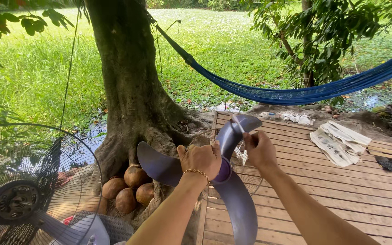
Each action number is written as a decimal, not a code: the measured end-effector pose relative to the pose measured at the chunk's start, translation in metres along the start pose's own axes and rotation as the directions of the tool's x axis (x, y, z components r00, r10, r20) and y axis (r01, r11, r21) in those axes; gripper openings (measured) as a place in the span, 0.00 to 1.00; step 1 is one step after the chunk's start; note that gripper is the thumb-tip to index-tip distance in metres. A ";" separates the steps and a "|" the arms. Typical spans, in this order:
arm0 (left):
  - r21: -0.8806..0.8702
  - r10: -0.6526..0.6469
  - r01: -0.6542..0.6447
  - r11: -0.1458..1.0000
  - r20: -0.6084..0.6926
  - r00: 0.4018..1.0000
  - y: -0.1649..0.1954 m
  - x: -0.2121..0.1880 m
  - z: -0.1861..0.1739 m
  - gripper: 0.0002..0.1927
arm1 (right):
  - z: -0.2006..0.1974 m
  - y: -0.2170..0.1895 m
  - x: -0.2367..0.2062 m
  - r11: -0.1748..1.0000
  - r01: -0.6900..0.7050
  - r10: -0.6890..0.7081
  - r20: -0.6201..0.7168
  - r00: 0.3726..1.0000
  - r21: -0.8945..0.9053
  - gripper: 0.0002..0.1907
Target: The person services a standing electric fan outdoors. They unscrew and loosen the grille cap at the fan hub, remove the blade assembly from the motor shaft, set it on a wooden deck, and wipe the fan blades one by one using a small brush.
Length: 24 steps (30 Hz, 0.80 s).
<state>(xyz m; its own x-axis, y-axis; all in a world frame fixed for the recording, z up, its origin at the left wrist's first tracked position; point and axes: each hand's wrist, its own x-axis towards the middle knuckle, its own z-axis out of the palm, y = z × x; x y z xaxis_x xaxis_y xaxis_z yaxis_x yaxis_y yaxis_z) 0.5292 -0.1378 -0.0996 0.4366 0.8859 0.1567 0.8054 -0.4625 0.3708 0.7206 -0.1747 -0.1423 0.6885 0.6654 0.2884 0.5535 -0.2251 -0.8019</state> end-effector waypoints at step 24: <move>0.010 0.070 -0.070 0.998 -0.018 0.997 0.025 -0.003 0.004 0.34 | 0.006 0.035 -0.021 0.947 0.316 -0.320 -0.123 0.940 -0.049 0.17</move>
<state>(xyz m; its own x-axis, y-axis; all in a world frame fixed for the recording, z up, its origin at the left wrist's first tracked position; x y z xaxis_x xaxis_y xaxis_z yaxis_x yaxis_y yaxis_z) 0.5494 -0.1517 -0.0944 0.4846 0.8519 0.1988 0.7768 -0.5235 0.3500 0.7223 -0.1922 -0.1799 0.5273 0.6100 0.5915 0.7649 -0.0377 -0.6430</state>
